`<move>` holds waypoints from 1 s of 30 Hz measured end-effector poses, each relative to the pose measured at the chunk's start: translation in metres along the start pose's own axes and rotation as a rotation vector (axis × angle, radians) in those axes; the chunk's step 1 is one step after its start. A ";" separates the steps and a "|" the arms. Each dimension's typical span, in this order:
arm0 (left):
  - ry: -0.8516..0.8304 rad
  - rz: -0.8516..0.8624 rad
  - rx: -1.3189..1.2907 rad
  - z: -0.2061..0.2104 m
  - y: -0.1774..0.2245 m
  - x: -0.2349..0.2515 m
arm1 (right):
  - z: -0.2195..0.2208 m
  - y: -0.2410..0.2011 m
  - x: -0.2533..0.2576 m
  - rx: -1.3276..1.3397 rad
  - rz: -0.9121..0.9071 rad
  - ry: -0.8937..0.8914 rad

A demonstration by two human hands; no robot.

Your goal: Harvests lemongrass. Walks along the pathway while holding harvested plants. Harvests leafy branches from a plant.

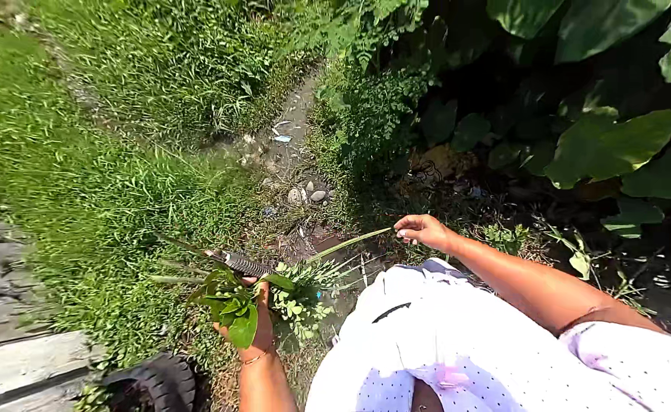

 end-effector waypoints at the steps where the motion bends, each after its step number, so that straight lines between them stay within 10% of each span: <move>1: 0.021 -0.009 0.037 -0.006 -0.005 0.010 | -0.012 0.010 0.004 0.016 0.051 0.087; 12: 0.163 -0.150 0.086 0.028 -0.041 0.059 | -0.104 0.036 0.085 0.116 0.210 0.543; 18: 0.165 -0.273 0.199 0.072 -0.077 0.055 | -0.173 0.014 0.232 -0.484 0.127 0.468; 25: 0.011 -0.928 0.453 0.142 -0.101 0.072 | -0.202 -0.016 0.390 -0.949 0.254 0.529; 30: 0.083 -0.840 0.219 0.172 -0.137 0.065 | -0.105 -0.050 0.426 -0.879 0.799 0.204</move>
Point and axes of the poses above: each hand's wrist, its own x-axis towards the middle knuckle, its own z-axis out of the palm, y = z × x, the point moved 1 cm from there along x, towards the middle knuckle, and after that the axes turned 12 degrees about x, right-handed, at the moved point
